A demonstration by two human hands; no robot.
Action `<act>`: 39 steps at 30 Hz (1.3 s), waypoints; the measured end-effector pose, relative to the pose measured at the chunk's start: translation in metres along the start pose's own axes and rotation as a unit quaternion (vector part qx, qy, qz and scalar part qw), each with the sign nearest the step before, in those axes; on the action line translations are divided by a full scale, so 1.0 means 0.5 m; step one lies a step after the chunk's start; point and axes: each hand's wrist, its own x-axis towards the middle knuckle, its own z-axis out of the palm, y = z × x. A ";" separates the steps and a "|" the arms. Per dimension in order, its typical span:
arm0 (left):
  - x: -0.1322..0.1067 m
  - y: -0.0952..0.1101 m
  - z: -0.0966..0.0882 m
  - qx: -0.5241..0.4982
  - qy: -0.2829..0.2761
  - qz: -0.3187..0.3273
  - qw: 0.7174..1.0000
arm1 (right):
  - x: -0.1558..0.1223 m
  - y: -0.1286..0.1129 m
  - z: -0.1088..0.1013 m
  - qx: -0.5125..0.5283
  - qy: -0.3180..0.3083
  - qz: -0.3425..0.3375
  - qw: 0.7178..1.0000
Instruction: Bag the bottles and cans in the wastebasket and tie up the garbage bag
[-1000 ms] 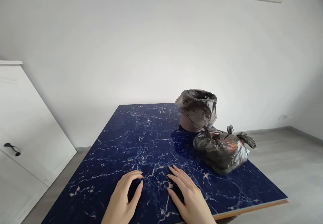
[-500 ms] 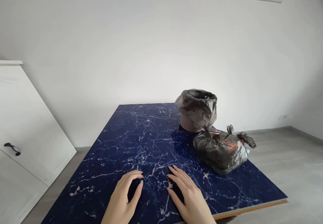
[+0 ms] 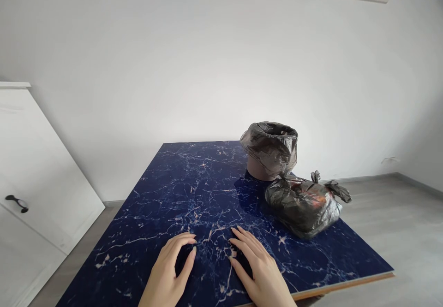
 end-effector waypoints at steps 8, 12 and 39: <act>0.002 0.000 -0.001 0.002 -0.007 -0.008 1.000 | -0.002 0.003 0.001 0.005 0.006 -0.002 1.000; 0.003 -0.002 -0.002 0.005 -0.007 -0.005 1.000 | -0.001 0.003 0.002 -0.004 0.006 -0.003 1.000; -0.003 -0.009 0.001 0.020 0.004 0.021 1.000 | 0.009 0.001 -0.027 0.146 -0.040 0.082 0.985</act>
